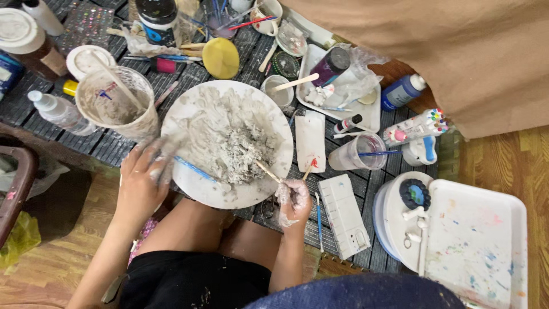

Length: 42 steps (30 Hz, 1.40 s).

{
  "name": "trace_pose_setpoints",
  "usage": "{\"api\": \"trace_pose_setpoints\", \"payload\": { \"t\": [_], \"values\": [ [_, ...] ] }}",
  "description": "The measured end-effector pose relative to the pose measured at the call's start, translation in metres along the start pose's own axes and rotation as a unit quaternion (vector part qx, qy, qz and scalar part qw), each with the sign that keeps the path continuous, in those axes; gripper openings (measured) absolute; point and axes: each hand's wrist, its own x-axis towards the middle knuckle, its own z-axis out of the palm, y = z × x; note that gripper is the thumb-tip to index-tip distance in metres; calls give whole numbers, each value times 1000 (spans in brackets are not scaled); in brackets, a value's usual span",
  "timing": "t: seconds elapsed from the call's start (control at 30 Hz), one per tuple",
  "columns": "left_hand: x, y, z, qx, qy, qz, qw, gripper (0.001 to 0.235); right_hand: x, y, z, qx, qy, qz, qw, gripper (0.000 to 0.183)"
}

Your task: The person kneads and mixes a grey clay-like substance on a white plate using their hands and wooden sticks. They alternate between using their hands and the sticks to blend the material, occasionally scraping residue from their fingers.

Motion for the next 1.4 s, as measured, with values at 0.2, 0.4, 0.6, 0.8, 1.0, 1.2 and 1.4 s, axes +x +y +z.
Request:
{"api": "trace_pose_setpoints", "payload": {
  "t": [0.2, 0.4, 0.6, 0.8, 1.0, 1.2, 1.4],
  "values": [
    [3, 7, -19, 65, -13, 42, 997, 28, -12, -4, -14, -51, -4, 19, 999, 6],
    [-7, 14, -53, 55, -106, 7, 993, 35, -9, -6, -18, -79, -48, 19, 996, 17],
    [-6, 24, -76, -23, -58, 8, 998, 31, -14, -6, 4, -60, -65, 14, 996, 25],
    [-5, 37, -68, -136, -55, 19, 989, 26, -26, 2, 4, -76, -45, 12, 996, 24],
    [-5, 57, -20, -258, -69, 20, 963, 13, -25, -4, 18, -155, -84, -83, 981, 17],
    [-4, 44, -24, -236, -74, -1, 969, 20, -16, -21, 31, -243, -6, -200, 949, 17],
    [-12, 42, -22, -286, -79, -42, 954, 15, 31, 3, 52, -109, -104, -280, 948, 24]
  ]
}}
